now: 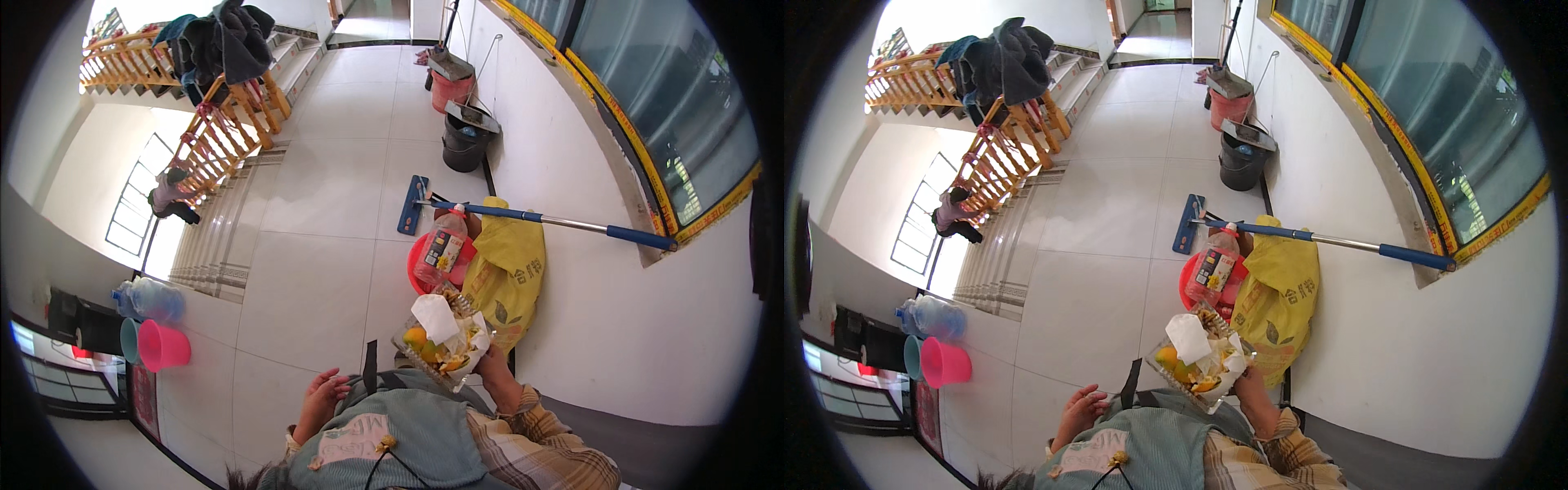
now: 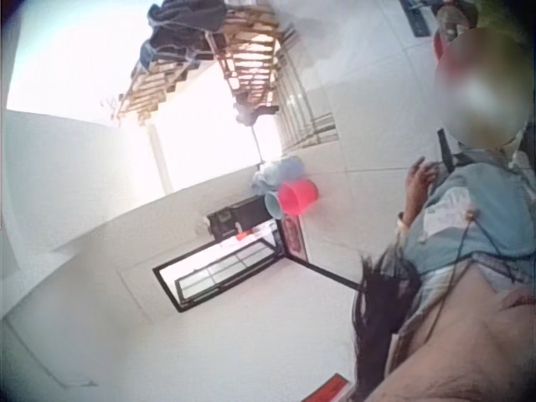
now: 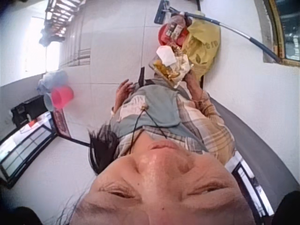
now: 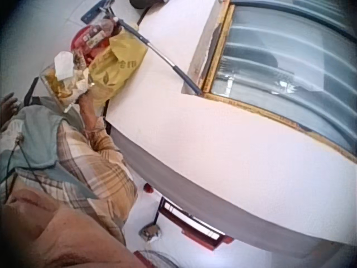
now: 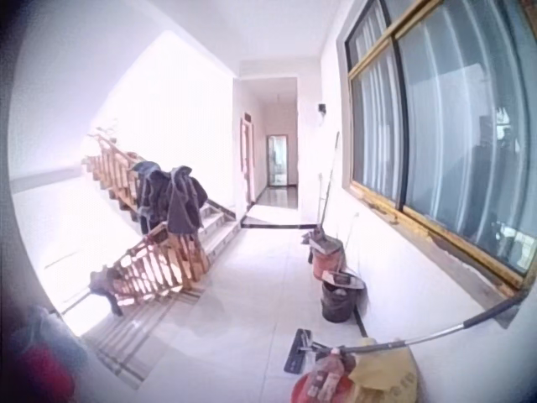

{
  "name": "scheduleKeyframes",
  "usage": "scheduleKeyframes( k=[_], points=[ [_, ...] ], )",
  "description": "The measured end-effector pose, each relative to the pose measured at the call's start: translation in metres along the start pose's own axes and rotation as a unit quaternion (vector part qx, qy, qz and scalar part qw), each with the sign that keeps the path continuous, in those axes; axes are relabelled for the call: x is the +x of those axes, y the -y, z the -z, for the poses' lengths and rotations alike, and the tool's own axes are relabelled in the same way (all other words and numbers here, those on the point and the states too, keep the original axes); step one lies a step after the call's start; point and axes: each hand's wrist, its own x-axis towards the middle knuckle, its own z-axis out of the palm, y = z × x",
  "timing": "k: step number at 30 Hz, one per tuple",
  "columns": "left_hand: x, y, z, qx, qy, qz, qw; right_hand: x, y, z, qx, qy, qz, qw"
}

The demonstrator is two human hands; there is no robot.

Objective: The person sweeps the floor with a broom, collects food scraps into a tray, disposes of them in a trash bag, washes the tray in the kitchen sink, and returns it to the table. They then pick up and arrange small items on the table.

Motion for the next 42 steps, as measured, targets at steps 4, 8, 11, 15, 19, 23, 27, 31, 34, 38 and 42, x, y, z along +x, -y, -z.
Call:
scheduleKeyframes(
  k=[4,8,11,15,19,23,27,31,34,38,42],
  points=[
    [0.035,-0.035,-0.013,-0.006,-0.007,0.024,1.000,0.035,0.022,-0.010,0.020,-0.019,-0.007,1.000],
    [0.090,-0.084,-0.024,0.014,-0.011,0.026,0.999,0.077,0.049,-0.028,0.033,-0.057,0.006,0.998],
    [0.134,-0.121,-0.025,0.022,-0.006,0.019,1.000,0.105,0.066,-0.041,0.053,-0.102,0.004,0.993],
    [0.193,-0.180,-0.028,0.044,-0.009,0.031,0.998,0.140,0.084,-0.057,0.107,-0.135,0.034,0.984],
    [0.249,-0.241,-0.041,0.087,0.015,0.056,0.994,0.162,0.128,-0.088,0.101,-0.207,0.020,0.973],
    [0.296,-0.280,-0.059,0.113,0.029,0.055,0.992,0.181,0.150,-0.117,0.133,-0.219,0.033,0.966],
    [0.318,-0.309,-0.074,0.135,0.038,0.063,0.988,0.196,0.162,-0.148,0.142,-0.216,0.027,0.966],
    [0.332,-0.323,-0.057,0.143,0.018,0.067,0.987,0.224,0.172,-0.179,0.191,-0.142,0.045,0.970],
    [0.336,-0.336,-0.067,0.160,-0.008,0.097,0.982,0.245,0.148,-0.196,0.165,-0.131,0.060,0.976],
    [0.352,-0.338,-0.075,0.211,0.003,0.133,0.968,0.243,0.146,-0.210,0.231,-0.091,0.034,0.968],
    [0.378,-0.328,-0.097,0.249,0.069,0.161,0.952,0.217,0.130,-0.204,0.226,-0.178,0.012,0.958]
  ],
)
